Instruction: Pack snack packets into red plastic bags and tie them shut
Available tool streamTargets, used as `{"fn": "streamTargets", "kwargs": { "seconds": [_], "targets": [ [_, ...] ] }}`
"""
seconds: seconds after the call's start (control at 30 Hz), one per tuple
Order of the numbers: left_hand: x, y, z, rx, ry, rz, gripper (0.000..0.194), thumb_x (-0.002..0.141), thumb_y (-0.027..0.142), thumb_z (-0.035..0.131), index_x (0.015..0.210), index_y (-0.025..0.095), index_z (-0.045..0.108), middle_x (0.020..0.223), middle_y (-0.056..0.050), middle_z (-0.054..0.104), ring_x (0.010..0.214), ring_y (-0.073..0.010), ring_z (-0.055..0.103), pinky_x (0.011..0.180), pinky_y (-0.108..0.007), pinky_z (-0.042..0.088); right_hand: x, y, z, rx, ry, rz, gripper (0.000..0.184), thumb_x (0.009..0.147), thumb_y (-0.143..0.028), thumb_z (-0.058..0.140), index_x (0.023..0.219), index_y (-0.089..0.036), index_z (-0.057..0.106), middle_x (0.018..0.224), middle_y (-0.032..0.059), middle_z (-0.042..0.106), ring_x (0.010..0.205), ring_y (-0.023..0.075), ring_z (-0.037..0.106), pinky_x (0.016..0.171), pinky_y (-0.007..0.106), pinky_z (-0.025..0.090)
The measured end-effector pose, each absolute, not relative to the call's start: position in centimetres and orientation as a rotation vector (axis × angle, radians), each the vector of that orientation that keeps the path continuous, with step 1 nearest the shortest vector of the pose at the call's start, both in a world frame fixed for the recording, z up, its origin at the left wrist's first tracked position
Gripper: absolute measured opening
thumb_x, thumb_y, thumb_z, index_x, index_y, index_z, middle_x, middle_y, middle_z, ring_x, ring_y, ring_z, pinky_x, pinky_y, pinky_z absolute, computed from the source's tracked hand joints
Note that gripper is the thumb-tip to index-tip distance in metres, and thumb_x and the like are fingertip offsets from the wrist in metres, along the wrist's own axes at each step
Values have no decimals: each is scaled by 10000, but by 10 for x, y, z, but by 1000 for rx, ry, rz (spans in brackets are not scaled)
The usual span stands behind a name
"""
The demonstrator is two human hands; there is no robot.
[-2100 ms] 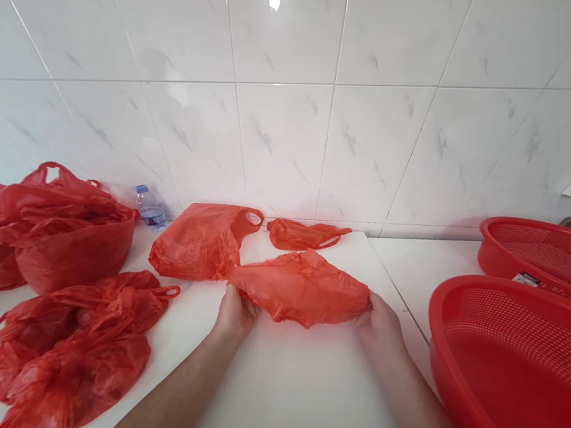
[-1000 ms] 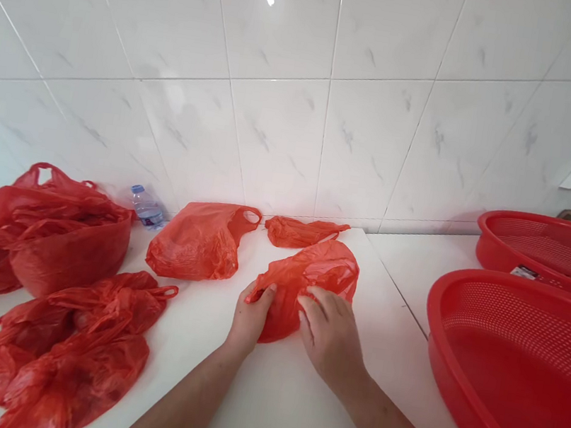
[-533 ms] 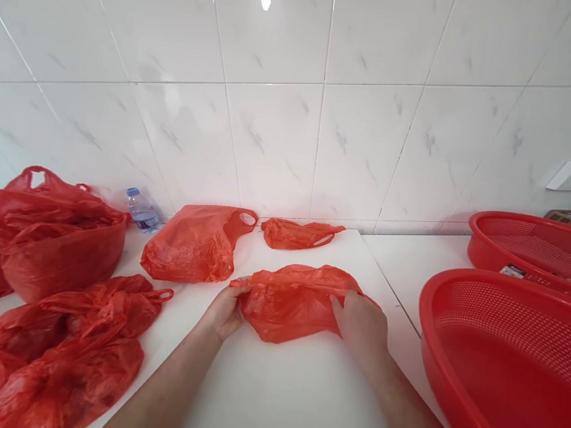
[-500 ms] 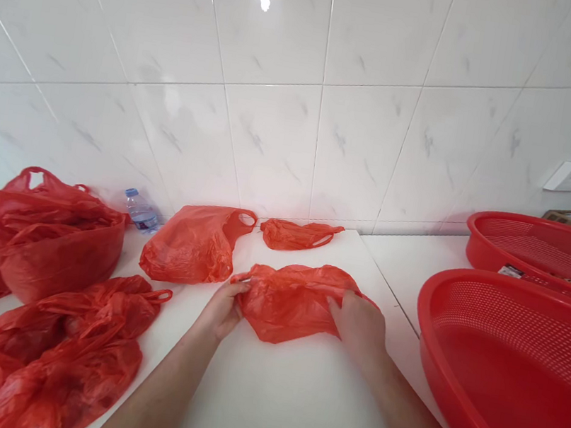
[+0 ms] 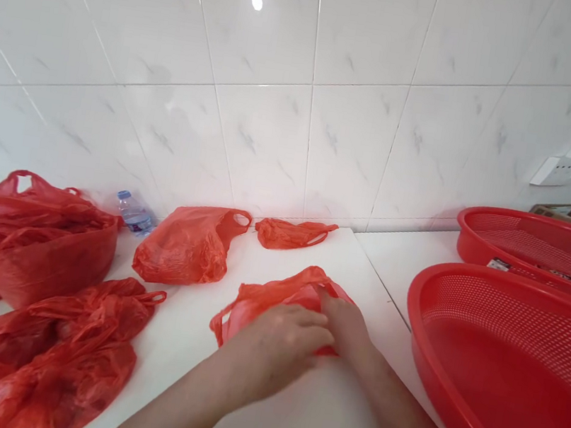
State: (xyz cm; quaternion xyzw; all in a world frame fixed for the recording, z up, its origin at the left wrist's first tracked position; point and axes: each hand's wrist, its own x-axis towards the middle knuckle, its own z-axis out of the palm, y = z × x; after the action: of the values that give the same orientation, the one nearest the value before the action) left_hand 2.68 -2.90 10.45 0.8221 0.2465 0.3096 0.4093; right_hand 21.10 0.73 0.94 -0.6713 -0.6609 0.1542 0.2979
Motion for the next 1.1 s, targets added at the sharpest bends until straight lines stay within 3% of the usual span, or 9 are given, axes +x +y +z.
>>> {"fn": "streamTargets", "kwargs": {
  "seconds": [0.1,0.2,0.4,0.5,0.57,0.7,0.8,0.93,1.1],
  "targets": [
    [17,10,79,2313,954,972,271,523,27,699,658,254,640,1037,-79,652,1127,-364,522,999,-516,340,214,4,14,-1775,-1894,446,517,610,-327,704,1116,-277,604,725,-1,652,644,173,566,554,261,319],
    [-5,40,61,2288,1228,889,456,387,-60,689,710,260,653,1140,-82,606,1172,-397,454,1013,-578,256,217,2,20,-1796,-1983,541,697,586,-348,718,1253,-311,521,822,6,671,728,198,591,542,250,333],
    [-25,48,47,1933,1282,837,690,311,-22,747,914,309,687,1165,-85,617,1192,-387,445,953,-456,350,219,3,22,-1804,-1949,697,886,580,-417,739,1384,-299,385,858,21,665,733,204,593,535,249,346],
    [-27,49,42,1783,1282,894,752,292,-15,759,967,308,685,1108,-88,647,1105,-374,524,797,-360,437,219,3,20,-1800,-1868,662,663,746,-571,571,1316,-252,462,861,46,657,752,208,591,566,267,363],
    [-29,51,38,1722,1287,896,774,286,-13,767,990,295,683,1108,-93,651,1100,-376,530,749,-334,449,220,4,19,-1804,-1847,580,461,878,-558,363,1118,-241,595,799,42,649,710,192,581,581,277,358],
    [-35,53,30,1732,1242,827,767,346,72,814,1061,304,665,1217,-82,606,1204,-369,466,857,-352,436,221,7,18,-1898,-1863,488,401,919,-418,315,753,-224,624,676,23,625,625,168,555,569,277,333],
    [-39,50,26,1954,1274,638,771,487,229,811,1215,331,579,1352,-37,510,1276,-341,403,973,-389,388,222,10,18,-1971,-1853,505,232,837,-383,471,873,-234,646,779,24,658,692,177,581,577,266,346],
    [-41,44,21,2124,1344,452,802,634,368,732,1368,328,412,1440,-9,408,1335,-301,331,1052,-400,339,224,10,19,-2040,-1852,561,312,765,-412,559,1008,-233,637,932,44,667,800,193,599,614,262,375],
    [-41,42,15,2127,1363,541,758,652,372,728,1345,321,426,1381,-22,473,1278,-282,414,1027,-393,385,226,8,16,-1925,-1805,567,425,868,-565,359,789,-223,599,744,23,633,680,181,570,596,278,366]
  ]
}}
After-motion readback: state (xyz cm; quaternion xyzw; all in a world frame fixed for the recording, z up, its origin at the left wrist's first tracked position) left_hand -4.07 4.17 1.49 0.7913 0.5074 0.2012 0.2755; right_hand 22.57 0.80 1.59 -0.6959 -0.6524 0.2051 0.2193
